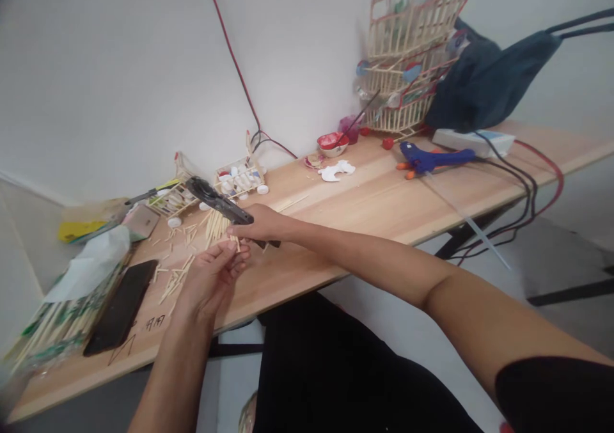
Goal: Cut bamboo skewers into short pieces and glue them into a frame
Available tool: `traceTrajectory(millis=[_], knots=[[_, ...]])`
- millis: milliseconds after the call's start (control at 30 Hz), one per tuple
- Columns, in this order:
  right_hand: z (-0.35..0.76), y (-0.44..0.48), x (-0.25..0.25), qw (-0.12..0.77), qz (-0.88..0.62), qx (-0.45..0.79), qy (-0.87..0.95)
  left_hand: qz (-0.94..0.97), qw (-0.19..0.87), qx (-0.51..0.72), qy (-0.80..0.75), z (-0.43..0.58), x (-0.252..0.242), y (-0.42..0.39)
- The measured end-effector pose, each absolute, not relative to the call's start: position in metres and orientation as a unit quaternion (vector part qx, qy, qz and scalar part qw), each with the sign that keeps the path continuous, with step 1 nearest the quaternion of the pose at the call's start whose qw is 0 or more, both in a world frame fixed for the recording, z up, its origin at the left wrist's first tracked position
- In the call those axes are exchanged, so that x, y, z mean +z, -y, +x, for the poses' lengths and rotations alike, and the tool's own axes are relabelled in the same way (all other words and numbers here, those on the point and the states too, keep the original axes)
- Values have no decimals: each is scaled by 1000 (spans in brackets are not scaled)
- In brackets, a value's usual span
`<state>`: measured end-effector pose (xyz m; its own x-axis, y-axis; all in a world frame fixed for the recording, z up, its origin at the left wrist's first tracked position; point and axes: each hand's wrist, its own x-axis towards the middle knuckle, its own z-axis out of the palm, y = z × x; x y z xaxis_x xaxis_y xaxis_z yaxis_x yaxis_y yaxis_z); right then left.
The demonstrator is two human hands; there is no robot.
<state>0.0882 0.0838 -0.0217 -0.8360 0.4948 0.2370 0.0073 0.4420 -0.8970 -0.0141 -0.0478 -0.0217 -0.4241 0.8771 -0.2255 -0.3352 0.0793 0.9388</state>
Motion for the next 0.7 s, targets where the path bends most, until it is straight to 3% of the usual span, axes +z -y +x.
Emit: traceTrajectory(millis=[300,700], knots=[[94,-94,-19,250,-169,452,839,241,519,647,-505,-11,-25,53],[93,-80,-18,265,-157,443,842,228,453,671,-541,0,-35,55]])
